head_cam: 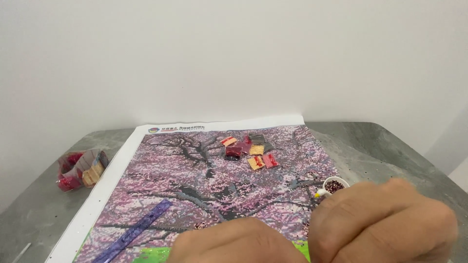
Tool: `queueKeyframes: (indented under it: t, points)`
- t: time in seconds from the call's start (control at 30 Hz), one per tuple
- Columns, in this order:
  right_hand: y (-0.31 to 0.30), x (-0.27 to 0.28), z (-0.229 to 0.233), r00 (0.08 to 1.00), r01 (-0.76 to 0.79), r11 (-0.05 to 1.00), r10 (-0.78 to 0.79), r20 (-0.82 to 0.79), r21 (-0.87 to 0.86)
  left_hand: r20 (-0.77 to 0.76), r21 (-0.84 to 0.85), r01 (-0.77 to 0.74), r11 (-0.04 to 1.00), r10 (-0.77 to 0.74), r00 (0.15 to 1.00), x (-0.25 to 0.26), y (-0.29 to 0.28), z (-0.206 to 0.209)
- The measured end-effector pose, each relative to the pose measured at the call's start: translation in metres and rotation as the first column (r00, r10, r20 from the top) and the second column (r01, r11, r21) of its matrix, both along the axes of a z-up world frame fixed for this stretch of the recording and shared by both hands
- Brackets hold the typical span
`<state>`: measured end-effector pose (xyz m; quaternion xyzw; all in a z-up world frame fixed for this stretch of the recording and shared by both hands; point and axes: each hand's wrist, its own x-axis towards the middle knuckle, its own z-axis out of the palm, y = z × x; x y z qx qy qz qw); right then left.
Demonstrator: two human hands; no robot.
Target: The person is performing diamond painting, which involves using a specialized pen tool to pick up small resin diamonds and place them onto a pre-printed adhesive canvas according to a color-coded guide.
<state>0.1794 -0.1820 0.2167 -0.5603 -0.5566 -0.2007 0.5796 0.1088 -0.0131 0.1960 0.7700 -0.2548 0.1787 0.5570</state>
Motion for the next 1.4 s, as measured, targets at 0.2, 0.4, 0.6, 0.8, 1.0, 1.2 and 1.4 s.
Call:
queueKeyframes:
  t: [0.2, 0.4, 0.6, 0.8, 1.0, 1.2, 1.4]
  points:
    - [-0.001, 0.013, -0.007, 0.998, -0.062, 0.998, 0.062, 0.016, 0.005, -0.003, 0.005, -0.007, 1.0, 0.007, 1.0, 0.0, -0.007, -0.001]
    - [0.001, 0.015, -0.011, 0.984, -0.18, 0.983, 0.18, -0.005, 0.021, 0.003, 0.009, -0.007, 1.0, 0.007, 1.0, 0.0, -0.01, 0.0]
    - [-0.003, 0.021, -0.014, 0.951, -0.309, 0.951, 0.309, 0.017, -0.014, 0.014, 0.013, -0.009, 1.0, 0.008, 1.0, 0.001, -0.009, 0.001]
    - [0.008, 0.019, -0.02, 0.933, -0.339, 0.929, 0.352, -0.071, 0.151, 0.019, 0.023, -0.004, 1.0, 0.003, 1.0, 0.001, -0.009, 0.003]
    - [0.01, 0.015, -0.019, 0.931, -0.349, 0.93, 0.358, -0.066, 0.114, 0.03, 0.029, 0.0, 1.0, 0.0, 1.0, 0.002, -0.011, 0.004]
    - [0.013, 0.009, -0.019, 0.955, -0.263, 0.954, 0.278, -0.101, 0.144, 0.039, 0.034, 0.0, 0.999, -0.001, 0.999, 0.004, -0.012, 0.005]
    - [0.013, 0.011, -0.017, 0.944, -0.313, 0.941, 0.323, -0.067, 0.128, 0.047, 0.04, 0.002, 0.999, -0.004, 0.999, 0.004, -0.011, 0.007]
